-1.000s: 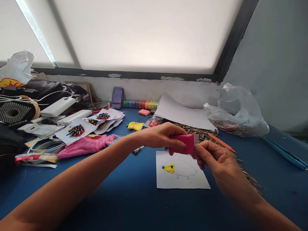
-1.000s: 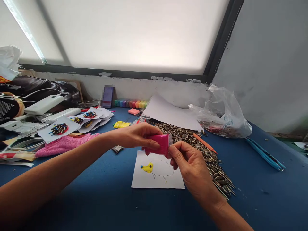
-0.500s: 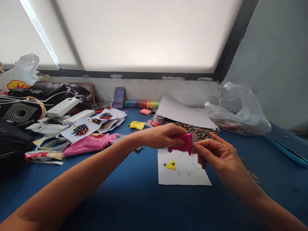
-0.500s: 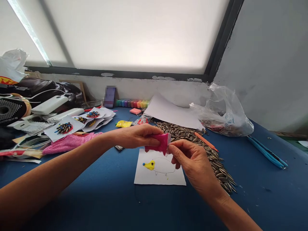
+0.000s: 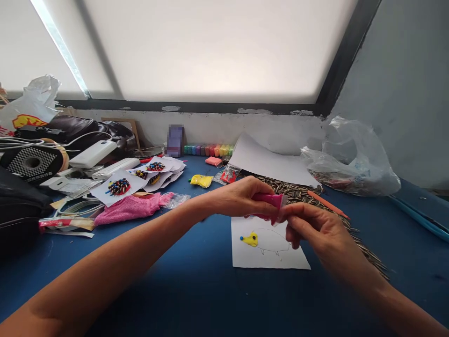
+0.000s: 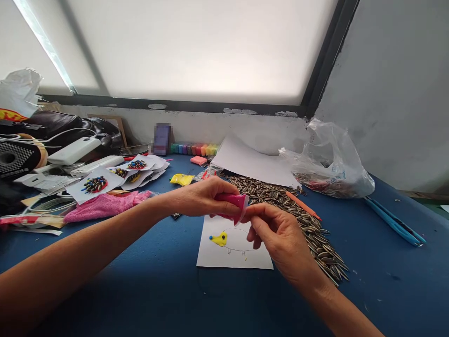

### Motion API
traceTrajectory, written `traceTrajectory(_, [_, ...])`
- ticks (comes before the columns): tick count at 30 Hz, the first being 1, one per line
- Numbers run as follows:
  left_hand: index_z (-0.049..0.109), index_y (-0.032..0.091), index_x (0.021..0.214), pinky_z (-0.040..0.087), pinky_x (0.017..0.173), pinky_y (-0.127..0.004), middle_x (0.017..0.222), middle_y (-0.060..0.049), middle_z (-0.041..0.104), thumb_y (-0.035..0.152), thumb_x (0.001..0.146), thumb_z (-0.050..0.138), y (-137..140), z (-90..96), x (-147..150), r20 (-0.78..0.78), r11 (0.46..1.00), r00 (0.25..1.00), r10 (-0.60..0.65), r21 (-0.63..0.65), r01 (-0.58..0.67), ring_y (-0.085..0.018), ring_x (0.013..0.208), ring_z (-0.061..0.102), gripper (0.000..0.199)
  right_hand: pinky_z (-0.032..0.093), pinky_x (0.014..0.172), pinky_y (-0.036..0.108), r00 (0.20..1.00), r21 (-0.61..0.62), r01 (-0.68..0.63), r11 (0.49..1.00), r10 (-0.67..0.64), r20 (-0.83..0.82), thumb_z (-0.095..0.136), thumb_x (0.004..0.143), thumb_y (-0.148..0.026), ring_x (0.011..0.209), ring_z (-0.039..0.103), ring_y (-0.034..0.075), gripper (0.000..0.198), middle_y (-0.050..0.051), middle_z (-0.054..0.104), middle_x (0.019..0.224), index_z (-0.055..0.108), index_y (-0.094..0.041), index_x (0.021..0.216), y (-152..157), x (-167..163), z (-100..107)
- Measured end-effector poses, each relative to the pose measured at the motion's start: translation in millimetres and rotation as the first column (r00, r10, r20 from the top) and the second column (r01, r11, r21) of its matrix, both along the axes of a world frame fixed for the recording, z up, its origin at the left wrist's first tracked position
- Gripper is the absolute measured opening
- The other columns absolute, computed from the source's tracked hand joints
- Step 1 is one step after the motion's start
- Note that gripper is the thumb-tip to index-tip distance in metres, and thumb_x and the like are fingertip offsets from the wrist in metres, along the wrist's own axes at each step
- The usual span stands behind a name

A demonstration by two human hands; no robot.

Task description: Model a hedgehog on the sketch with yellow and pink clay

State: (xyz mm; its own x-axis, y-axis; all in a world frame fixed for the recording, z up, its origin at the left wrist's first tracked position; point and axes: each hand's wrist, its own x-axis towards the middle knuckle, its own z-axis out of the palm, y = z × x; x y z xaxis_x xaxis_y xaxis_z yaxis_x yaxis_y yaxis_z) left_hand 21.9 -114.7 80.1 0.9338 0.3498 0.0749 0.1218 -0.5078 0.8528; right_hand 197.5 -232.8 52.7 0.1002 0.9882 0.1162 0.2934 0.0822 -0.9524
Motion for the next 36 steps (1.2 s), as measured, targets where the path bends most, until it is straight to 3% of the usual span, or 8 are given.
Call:
traceTrajectory(4, [0.062,0.013,0.085,0.036,0.046,-0.019,0.068,0.001,0.057,0.038,0.087,0.06,1,-0.7,0,-0.017,0.999,0.999,0.04,0.005,-0.04,-0.008,0.057,0.05,0.025,0.046,0.052,0.025,1.0,0.012,0.013,1.0,-0.013,0.005,0.055,0.079,-0.03,0.052,0.052,0.011,0.015,-0.002,0.056,0.059,0.059,-0.022,0.067,-1,2,-1])
traceTrajectory(11, [0.062,0.013,0.083,0.037,0.046,-0.018,0.069,-0.001,0.06,0.04,0.086,0.062,-1,-0.9,0,-0.009,1.0,1.0,0.007,-0.024,-0.007,-0.008,0.058,0.052,0.027,0.047,0.054,0.027,0.997,-0.048,-0.02,0.999,0.024,0.079,0.065,0.077,-0.054,0.052,0.05,0.012,0.031,-0.003,0.054,0.054,0.068,-0.023,0.072,-2,-3,6])
traceTrajectory(22, [0.061,0.013,0.081,0.04,0.048,-0.019,0.075,-0.003,0.067,0.05,0.081,0.067,1,-8.2,1,-0.03,0.995,1.0,0.008,-0.104,-0.011,-0.011,0.065,0.059,0.037,0.046,0.057,0.028,0.996,-0.106,-0.078,0.991,0.081,0.025,0.065,0.08,-0.051,0.055,0.05,0.012,0.029,-0.002,0.059,0.062,0.066,-0.022,0.078,0,1,3])
traceTrajectory(36, [0.064,0.014,0.085,0.032,0.047,-0.019,0.076,-0.001,0.064,0.032,0.088,0.056,-1,-8.3,-1,-0.074,0.998,0.996,-0.04,-0.052,0.037,-0.007,0.06,0.05,0.02,0.044,0.062,0.028,0.996,-0.13,-0.08,0.988,0.084,0.027,0.067,0.079,-0.051,0.059,0.051,0.012,0.026,-0.004,0.056,0.058,0.069,-0.025,0.08,1,2,-4])
